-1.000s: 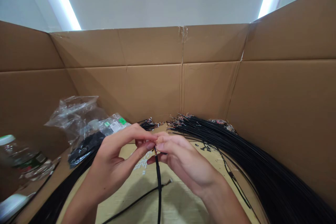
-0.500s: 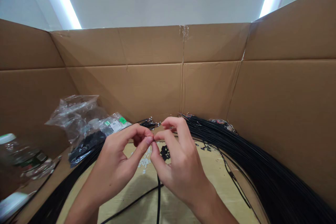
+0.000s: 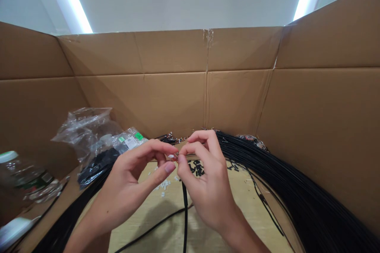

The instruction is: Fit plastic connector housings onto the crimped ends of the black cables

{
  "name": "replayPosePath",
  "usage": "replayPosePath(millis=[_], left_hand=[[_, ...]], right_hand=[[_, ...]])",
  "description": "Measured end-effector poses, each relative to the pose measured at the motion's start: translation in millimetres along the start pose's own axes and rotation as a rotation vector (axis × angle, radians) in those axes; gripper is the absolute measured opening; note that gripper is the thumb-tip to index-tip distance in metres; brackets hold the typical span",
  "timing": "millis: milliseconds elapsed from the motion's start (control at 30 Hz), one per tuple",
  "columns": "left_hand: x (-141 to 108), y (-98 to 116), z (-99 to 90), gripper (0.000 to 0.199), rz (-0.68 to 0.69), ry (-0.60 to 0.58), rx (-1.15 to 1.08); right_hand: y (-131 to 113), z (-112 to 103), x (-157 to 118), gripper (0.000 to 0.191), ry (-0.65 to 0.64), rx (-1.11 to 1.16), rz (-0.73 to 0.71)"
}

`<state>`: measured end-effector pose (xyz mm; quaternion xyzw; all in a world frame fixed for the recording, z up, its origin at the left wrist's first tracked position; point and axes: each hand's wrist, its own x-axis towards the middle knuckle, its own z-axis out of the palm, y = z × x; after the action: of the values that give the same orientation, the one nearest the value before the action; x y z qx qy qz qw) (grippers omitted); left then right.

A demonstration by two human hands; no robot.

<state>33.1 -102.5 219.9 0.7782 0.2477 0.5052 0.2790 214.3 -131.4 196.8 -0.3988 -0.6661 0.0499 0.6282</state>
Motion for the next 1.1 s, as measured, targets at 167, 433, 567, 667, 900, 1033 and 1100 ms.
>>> replayPosePath(millis=[167,433,567,667,900,1033,1100], left_hand=[[1.7,4.0,2.0,0.011,-0.053,0.031,-0.04],[4.4,2.1,6.8,0.016,-0.047,0.068,-0.05],[4.6,2.5,5.8,0.018,-0.036,0.051,-0.054],[5.2,2.7,3.9,0.016,-0.061,0.03,-0.074],[5.5,0.4,0.7,0.016,-0.135,-0.007,-0.137],[4.1,-0.8,1.6,0.015,-0.161,0.013,-0.144],[3.7,-1.3,1.8,0.014,-0.171,0.028,-0.15]], right_hand=[[0.2,-6.3,2.8,0.02,-0.138,0.407,0.362],[-0.8,-7.5,10.4,0.018,-0.308,0.944,0.766],[4.0,-6.3,8.6,0.011,-0.328,1.063,0.883],[4.6,-6.4,6.8,0.012,-0.329,1.134,0.93],[4.0,-4.7,7.3,0.017,-0.343,1.232,0.957],[5.5,-4.4,7.0,0.017,-0.315,1.202,0.958],[5.1,-5.0,6.9,0.015,-0.294,1.189,0.964]])
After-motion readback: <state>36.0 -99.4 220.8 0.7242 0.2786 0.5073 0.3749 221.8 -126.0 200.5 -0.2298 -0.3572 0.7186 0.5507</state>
